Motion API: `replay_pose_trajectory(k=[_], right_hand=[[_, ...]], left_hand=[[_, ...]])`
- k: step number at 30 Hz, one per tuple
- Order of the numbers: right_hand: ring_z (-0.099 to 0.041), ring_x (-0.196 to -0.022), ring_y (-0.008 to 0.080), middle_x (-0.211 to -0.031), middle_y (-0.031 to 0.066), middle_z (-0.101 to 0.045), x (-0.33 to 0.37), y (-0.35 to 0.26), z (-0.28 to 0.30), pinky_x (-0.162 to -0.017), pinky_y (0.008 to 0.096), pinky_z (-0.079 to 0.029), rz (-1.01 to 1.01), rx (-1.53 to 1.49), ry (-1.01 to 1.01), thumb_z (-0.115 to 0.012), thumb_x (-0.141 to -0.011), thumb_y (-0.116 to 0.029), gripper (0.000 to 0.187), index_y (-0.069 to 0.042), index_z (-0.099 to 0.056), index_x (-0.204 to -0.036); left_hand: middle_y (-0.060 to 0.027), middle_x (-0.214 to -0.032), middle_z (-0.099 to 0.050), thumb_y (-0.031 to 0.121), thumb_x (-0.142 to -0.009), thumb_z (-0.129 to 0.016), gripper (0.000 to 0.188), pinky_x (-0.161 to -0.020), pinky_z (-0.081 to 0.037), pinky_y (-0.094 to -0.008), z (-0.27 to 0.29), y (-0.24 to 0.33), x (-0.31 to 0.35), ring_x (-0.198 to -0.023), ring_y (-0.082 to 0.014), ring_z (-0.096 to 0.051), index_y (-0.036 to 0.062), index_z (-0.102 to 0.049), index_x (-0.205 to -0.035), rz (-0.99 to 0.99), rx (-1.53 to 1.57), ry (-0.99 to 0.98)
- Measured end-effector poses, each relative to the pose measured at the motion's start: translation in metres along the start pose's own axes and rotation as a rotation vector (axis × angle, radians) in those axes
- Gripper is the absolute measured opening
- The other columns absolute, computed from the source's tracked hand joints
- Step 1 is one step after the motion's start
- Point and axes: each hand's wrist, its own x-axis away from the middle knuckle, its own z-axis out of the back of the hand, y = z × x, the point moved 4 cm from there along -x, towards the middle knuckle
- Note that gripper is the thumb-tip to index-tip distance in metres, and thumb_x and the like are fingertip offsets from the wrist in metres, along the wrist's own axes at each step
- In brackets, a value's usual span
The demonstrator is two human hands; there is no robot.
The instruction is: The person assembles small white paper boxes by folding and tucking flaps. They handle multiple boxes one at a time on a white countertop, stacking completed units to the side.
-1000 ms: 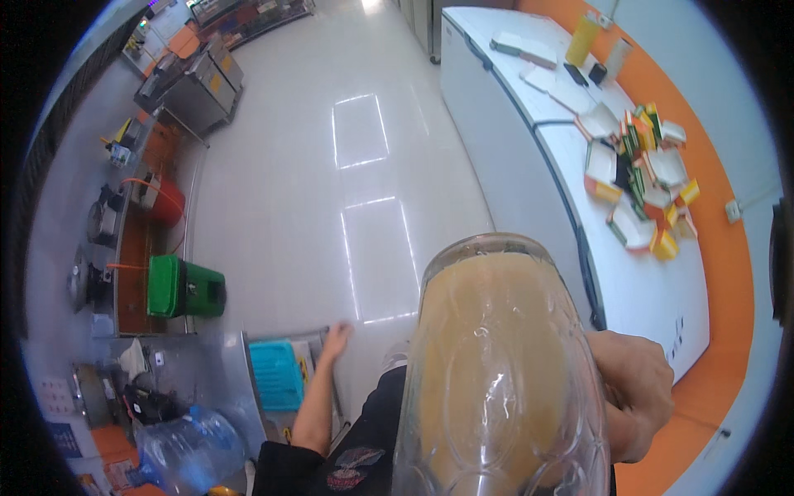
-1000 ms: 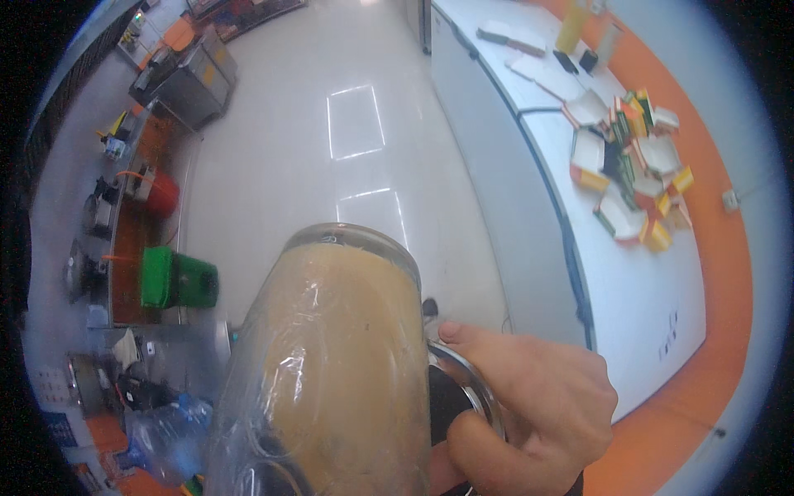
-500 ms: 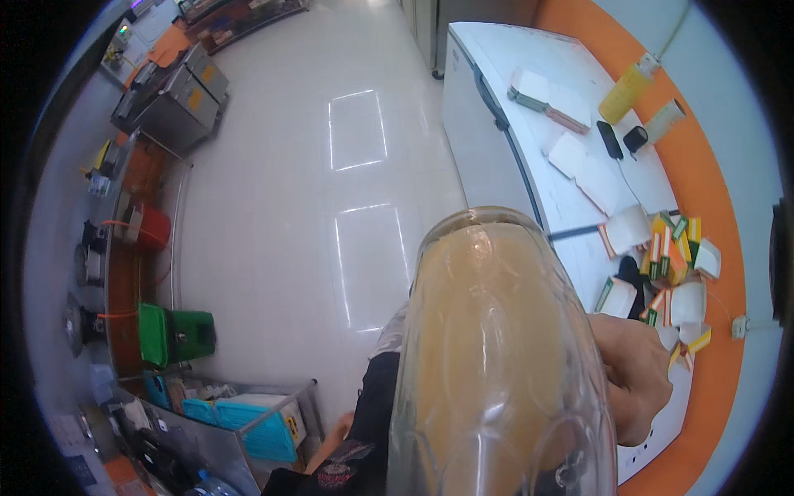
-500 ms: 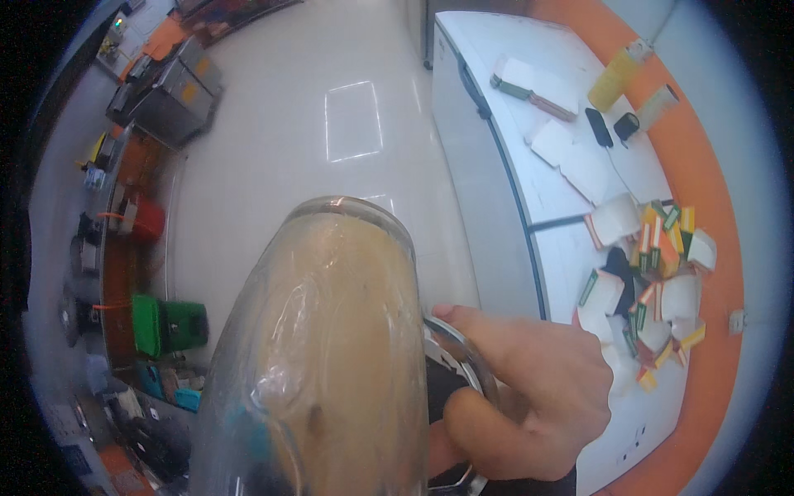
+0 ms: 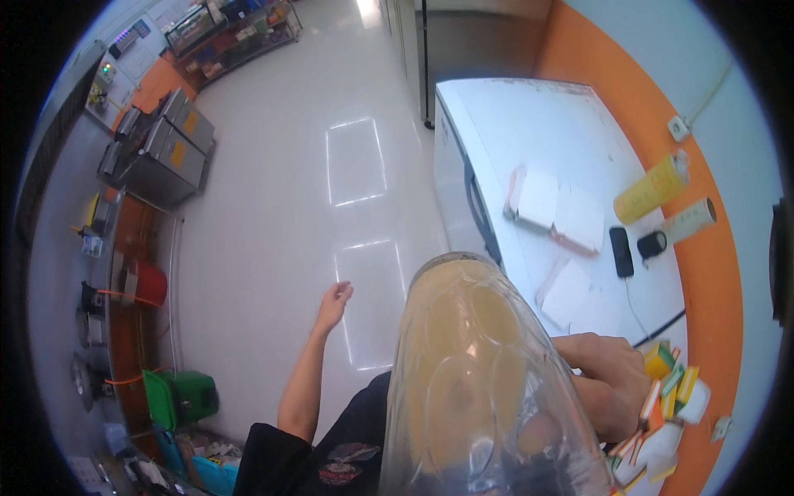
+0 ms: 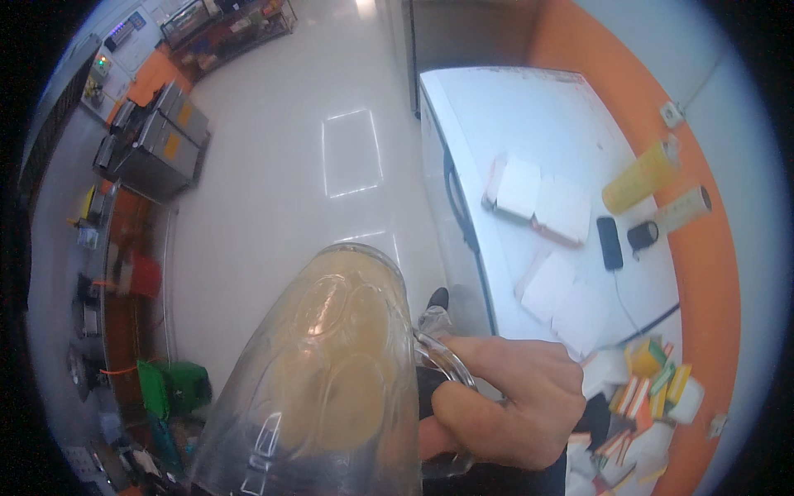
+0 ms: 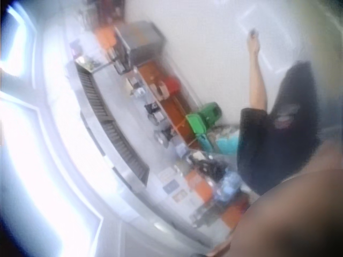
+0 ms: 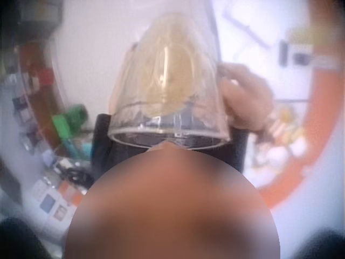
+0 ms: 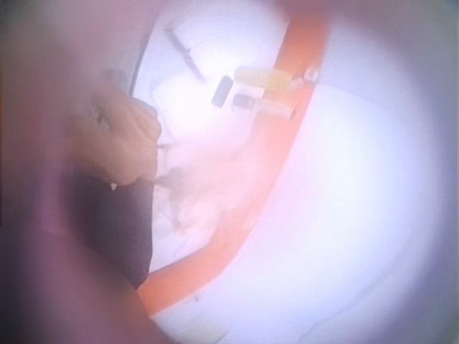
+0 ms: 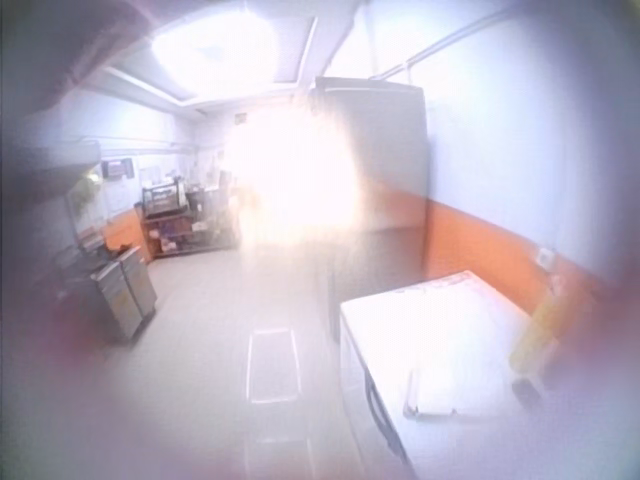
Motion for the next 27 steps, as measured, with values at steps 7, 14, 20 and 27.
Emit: replay_pose_trajectory(k=[7,14,20,27], right_hand=[[-0.072,-0.066,0.0222,-0.088,0.0134,-0.075,-0.096,0.141,0.038,-0.058,0.0332,-0.054,0.019,-0.005,0.049,-0.086,-0.069,-0.035,0.046,0.002,-0.076,-0.093],[-0.073,-0.063,0.0252,-0.087,0.0176,-0.076,-0.182,0.222,0.056,-0.054,0.0296,-0.057,0.051,0.03,0.178,-0.082,-0.081,-0.045,0.044,-0.005,-0.064,-0.072],[-0.066,-0.061,0.0177,-0.077,0.009,-0.071,-0.244,0.258,0.045,-0.057,0.0319,-0.047,0.027,0.273,0.317,-0.085,-0.074,-0.028,0.032,-0.002,-0.068,-0.083],[-0.069,-0.067,0.0187,-0.081,0.0098,-0.072,-0.308,0.288,0.036,-0.059,0.0308,-0.051,-0.088,0.375,0.12,-0.086,-0.074,-0.024,0.03,-0.002,-0.071,-0.086]], left_hand=[[-0.0154,-0.108,-0.074,0.042,-0.098,-0.069,0.055,-0.083,-0.054,-0.0354,-0.102,-0.102,-0.024,-0.093,-0.021,-0.067,-0.001,-0.066,-0.131,0.336,-0.156,-0.22],[-0.0147,-0.107,-0.073,0.042,-0.098,-0.068,0.054,-0.083,-0.054,-0.0355,-0.105,-0.127,0.047,-0.093,-0.0222,-0.067,-0.0004,-0.065,-0.132,0.848,-0.154,-0.485],[-0.0141,-0.106,-0.073,0.04,-0.099,-0.067,0.052,-0.083,-0.054,-0.0353,-0.084,-0.076,-0.081,-0.093,-0.022,-0.067,-0.0002,-0.065,-0.132,0.702,-0.124,-0.367],[-0.0133,-0.104,-0.072,0.038,-0.1,-0.065,0.05,-0.082,-0.053,-0.035,-0.057,0.077,-0.317,-0.092,-0.0218,-0.067,-0.0001,-0.065,-0.132,0.228,0.012,-0.134]])
